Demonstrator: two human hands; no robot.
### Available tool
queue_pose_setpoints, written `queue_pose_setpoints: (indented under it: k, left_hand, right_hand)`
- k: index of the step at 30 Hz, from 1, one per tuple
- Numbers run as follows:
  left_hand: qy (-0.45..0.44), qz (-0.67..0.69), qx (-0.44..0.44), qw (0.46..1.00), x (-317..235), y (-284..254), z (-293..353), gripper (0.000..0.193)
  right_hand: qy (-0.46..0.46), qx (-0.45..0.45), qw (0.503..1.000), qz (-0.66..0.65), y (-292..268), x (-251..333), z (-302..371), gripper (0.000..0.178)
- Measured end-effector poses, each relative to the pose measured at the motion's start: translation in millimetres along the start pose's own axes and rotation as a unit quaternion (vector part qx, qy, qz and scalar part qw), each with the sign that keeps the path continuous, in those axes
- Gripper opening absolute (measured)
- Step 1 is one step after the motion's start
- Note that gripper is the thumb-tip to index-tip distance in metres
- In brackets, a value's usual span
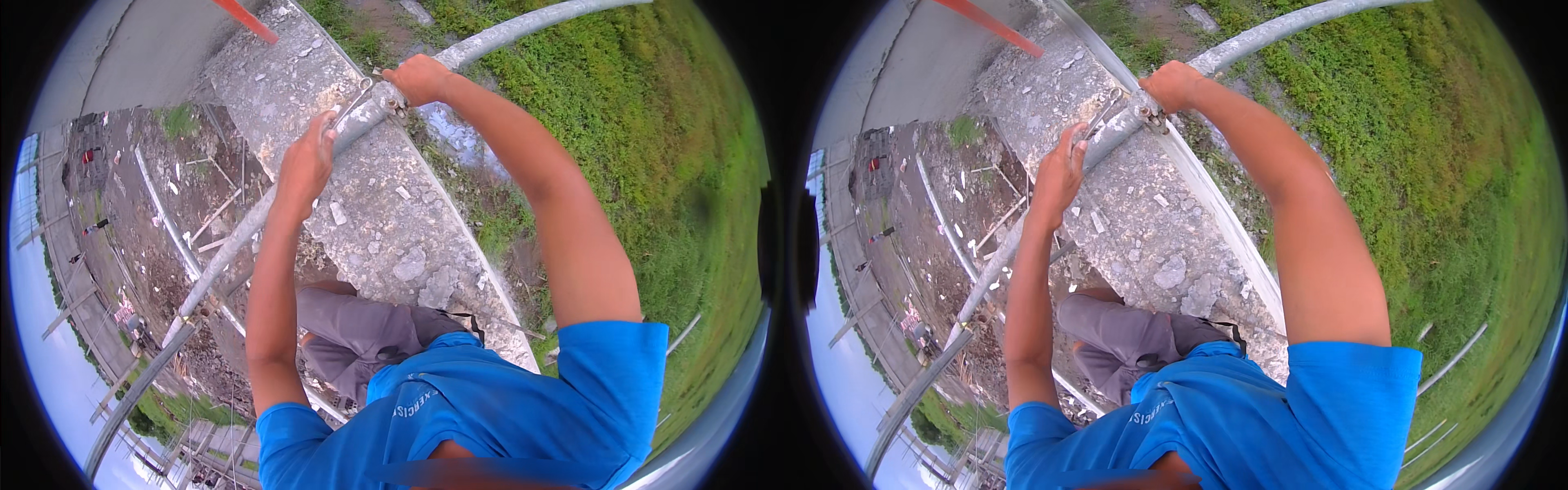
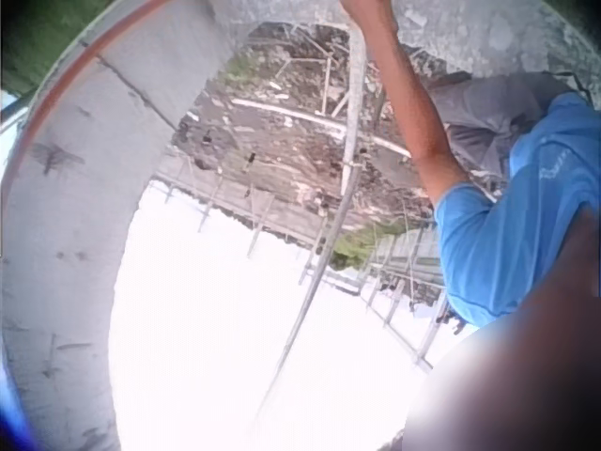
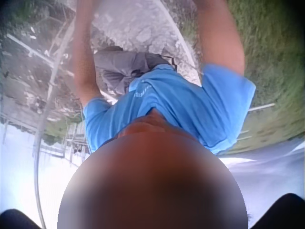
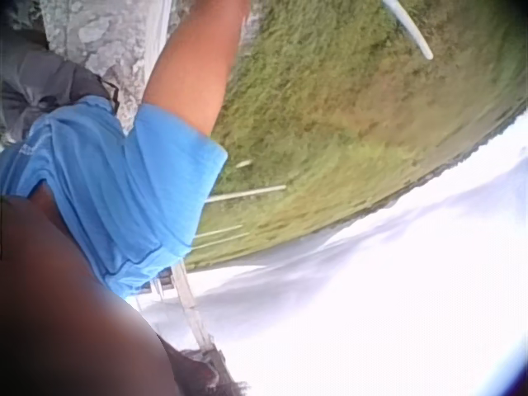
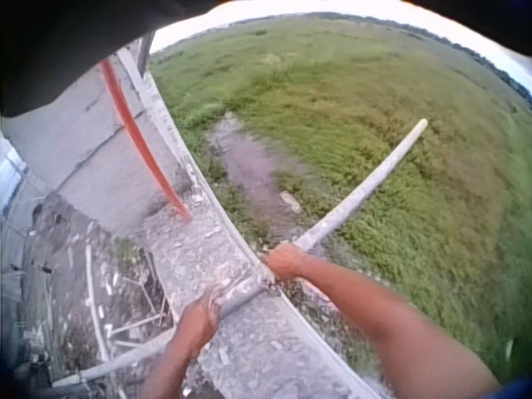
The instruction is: The person uses a wrench to tighten couplers on metal scaffolding poles. They move between joints, reposition the wrench, and secure connections while standing on the structure.
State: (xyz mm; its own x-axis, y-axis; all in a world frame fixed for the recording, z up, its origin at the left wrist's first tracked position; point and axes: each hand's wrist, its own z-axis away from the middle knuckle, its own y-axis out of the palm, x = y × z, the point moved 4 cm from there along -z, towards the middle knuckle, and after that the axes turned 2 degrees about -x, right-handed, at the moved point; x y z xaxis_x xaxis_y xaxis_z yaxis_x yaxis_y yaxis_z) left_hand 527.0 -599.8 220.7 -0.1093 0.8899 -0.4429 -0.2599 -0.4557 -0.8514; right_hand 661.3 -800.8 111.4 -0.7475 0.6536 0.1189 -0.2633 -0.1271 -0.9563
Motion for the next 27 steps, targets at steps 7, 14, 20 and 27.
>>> queue_pose_setpoints:
  k: [7,14,20,27]
  left_hand:
    - [0.049,-0.028,0.002,0.998,-45.1,58.4,30.6,0.049]
    - [0.022,-0.075,0.004,0.997,-73.7,62.7,30.8,0.054]
    - [0.192,-0.148,0.031,0.970,22.9,37.9,-23.1,0.049]
    - [0.253,-0.040,-0.074,0.964,29.9,-3.9,-40.3,0.044]
  right_hand:
    - [-0.006,-0.013,1.000,-0.002,2.8,-0.7,-1.6,0.055]
    - [-0.003,-0.014,1.000,-0.006,6.1,-1.1,-4.1,0.047]
    - [0.000,-0.005,1.000,-0.011,6.3,-3.9,-4.5,0.045]
    - [0.003,-0.005,1.000,0.003,1.4,-3.3,-2.9,0.046]
